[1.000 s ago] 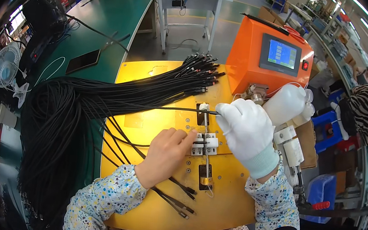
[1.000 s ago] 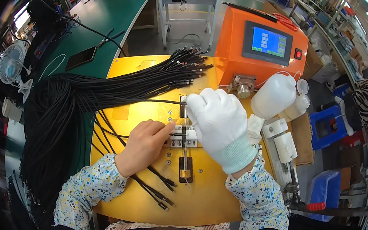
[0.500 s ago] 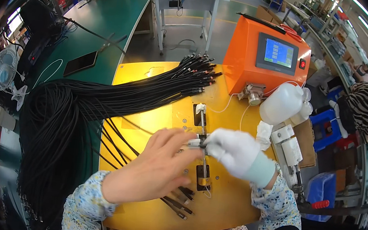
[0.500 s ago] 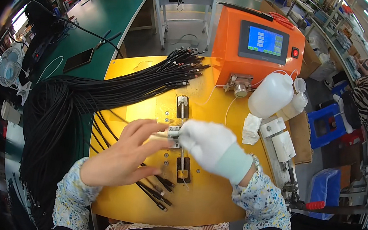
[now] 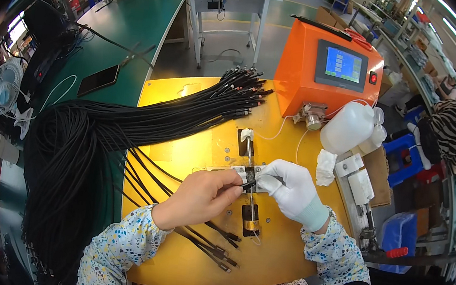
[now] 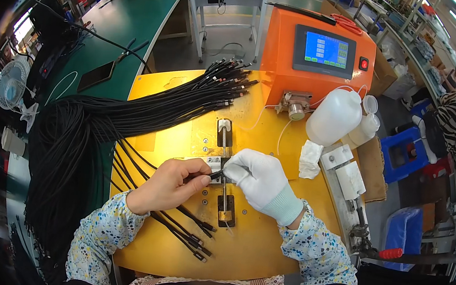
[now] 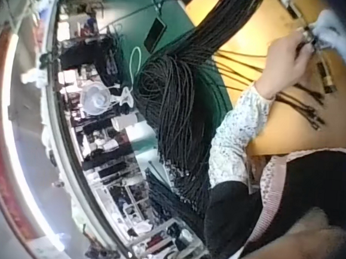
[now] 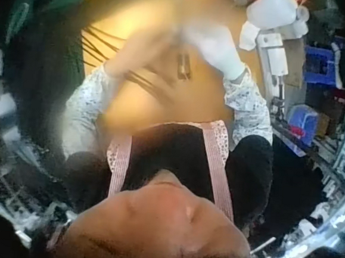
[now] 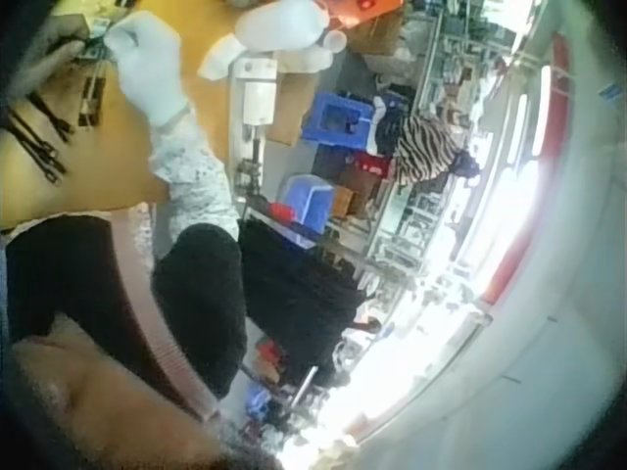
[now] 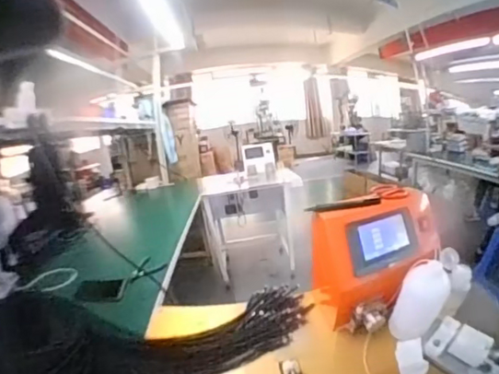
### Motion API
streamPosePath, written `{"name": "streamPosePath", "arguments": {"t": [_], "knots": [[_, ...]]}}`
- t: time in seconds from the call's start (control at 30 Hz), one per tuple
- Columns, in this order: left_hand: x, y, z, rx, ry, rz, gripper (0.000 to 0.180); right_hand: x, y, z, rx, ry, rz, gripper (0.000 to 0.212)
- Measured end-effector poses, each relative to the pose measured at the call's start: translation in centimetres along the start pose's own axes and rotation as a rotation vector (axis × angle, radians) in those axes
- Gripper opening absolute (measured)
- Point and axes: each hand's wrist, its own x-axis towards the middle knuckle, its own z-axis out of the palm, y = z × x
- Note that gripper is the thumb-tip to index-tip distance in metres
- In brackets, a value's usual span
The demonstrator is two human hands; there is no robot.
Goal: The person feeds black electrical wires into an automated processing machine by hand for stripping or crimping.
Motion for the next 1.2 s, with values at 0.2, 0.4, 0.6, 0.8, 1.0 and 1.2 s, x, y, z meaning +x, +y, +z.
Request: {"name": "streamPosePath", "arguments": {"t": [0.2,0.4,0.6,0.8,1.0,1.2], "knots": [[-0.2,-0.4,1.4,-0.113,0.166,-0.043,0.008,0.0,0.1,1.1,0.168,0.058,0.15,0.014],[0.1,-1.8,2.1,0.629,0.423,0.275,0.028,0.7,2.6,0.9,-0.205,0.156,-0.219,0.013],[-0.1,-2.2,2.5,0.878,0.292,0.37,0.041,3.1,1.7,-1.2,-0.337,0.111,-0.295,0.011],[-0.6,-2.3,2.2,0.925,0.298,0.373,0.04,14.8,-0.4,0.9,-0.933,0.029,-0.298,0.018],[-0.2,-2.4,2.5,0.891,0.295,0.401,0.041,19.8,0.9,1.0,-1.096,-0.177,-0.228,0.02],[-0.2,-2.7,2.3,0.89,0.301,0.394,0.038,19.6,0.6,0.4,-1.312,-0.122,-0.548,0.011]]}}
